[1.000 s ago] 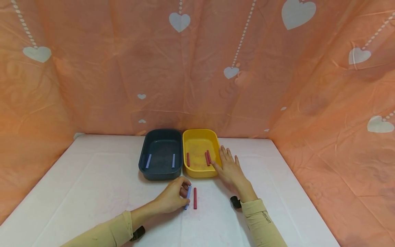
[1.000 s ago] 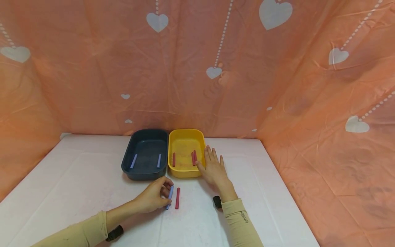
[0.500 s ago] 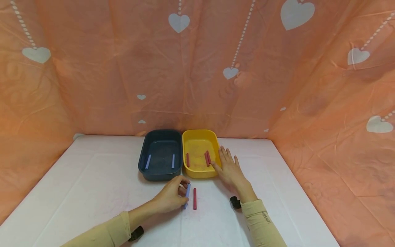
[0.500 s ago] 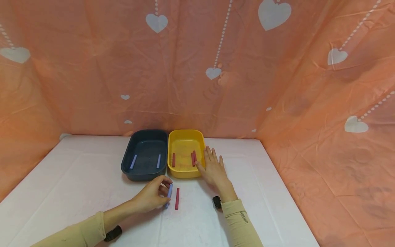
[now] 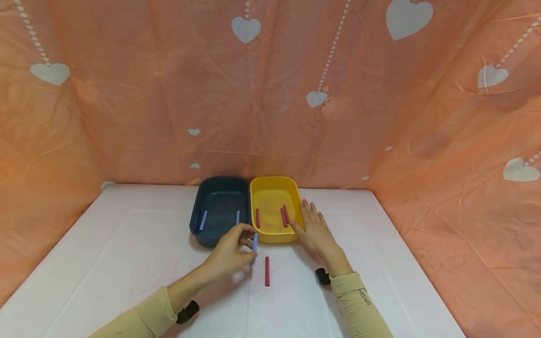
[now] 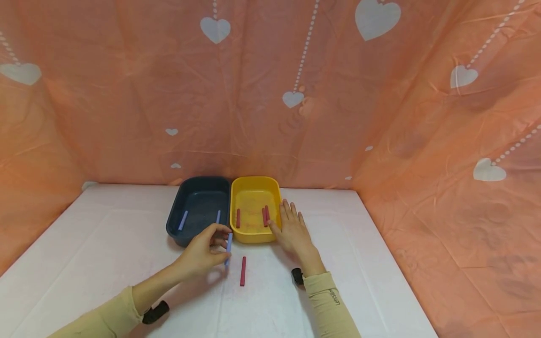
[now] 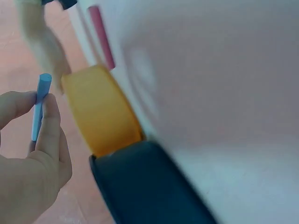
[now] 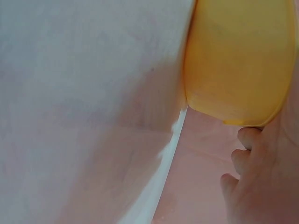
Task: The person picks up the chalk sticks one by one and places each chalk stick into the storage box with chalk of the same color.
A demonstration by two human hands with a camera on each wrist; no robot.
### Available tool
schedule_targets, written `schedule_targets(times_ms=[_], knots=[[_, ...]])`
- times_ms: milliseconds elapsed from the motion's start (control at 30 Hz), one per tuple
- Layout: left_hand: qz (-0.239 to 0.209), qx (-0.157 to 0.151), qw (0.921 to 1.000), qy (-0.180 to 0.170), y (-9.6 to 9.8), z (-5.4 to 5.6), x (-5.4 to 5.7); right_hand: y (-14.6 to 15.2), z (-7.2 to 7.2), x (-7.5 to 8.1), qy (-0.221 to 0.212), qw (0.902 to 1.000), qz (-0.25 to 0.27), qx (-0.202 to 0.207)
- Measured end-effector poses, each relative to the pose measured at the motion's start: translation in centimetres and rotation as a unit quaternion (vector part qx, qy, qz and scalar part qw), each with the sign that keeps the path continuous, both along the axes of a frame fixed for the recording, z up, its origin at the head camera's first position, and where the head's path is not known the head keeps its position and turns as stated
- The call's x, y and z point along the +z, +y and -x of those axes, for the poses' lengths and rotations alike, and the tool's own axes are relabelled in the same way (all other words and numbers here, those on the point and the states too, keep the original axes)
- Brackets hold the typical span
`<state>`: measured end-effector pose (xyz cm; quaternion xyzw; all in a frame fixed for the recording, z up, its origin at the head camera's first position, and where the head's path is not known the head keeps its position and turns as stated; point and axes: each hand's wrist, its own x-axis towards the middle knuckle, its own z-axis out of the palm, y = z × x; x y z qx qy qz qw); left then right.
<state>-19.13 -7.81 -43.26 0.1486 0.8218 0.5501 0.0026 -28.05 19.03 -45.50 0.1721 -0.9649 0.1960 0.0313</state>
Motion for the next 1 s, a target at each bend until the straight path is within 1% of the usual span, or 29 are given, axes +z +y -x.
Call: schedule_targets(times_ms=[100, 167, 300, 467, 633, 800, 1000], knots=[[-0.009, 0.025, 0.9996, -0.010, -0.1, 0.4, 0.7, 0.0, -0.1, 0.0, -0.003, 1.0000, 0.001, 0.001], [-0.012, 0.037, 0.9992, -0.008, -0.3, 0.7, 1.1, 0.0, -0.1, 0.0, -0.004, 1.0000, 0.002, 0.002], [-0.012, 0.048, 0.9988, 0.000, -0.8, 1.4, 1.5, 0.0, -0.1, 0.0, -0.003, 1.0000, 0.003, 0.002], [-0.014, 0.061, 0.9980, -0.005, -1.6, 2.3, 1.9, 0.0, -0.1, 0.1, -0.001, 1.0000, 0.003, 0.002], [-0.037, 0.060, 0.9975, -0.007, -2.5, 3.1, 1.9, 0.0, 0.0, 0.0, -0.006, 1.0000, 0.003, 0.000], [-0.055, 0.058, 0.9967, 0.009, -3.4, 4.1, 1.7, 0.1, 0.0, -0.1, -0.011, 0.9999, -0.001, -0.003], [-0.022, 0.070, 0.9972, 0.017, -4.6, 5.5, 1.3, 0.1, -0.1, 0.0, -0.006, 0.9999, 0.011, 0.000]])
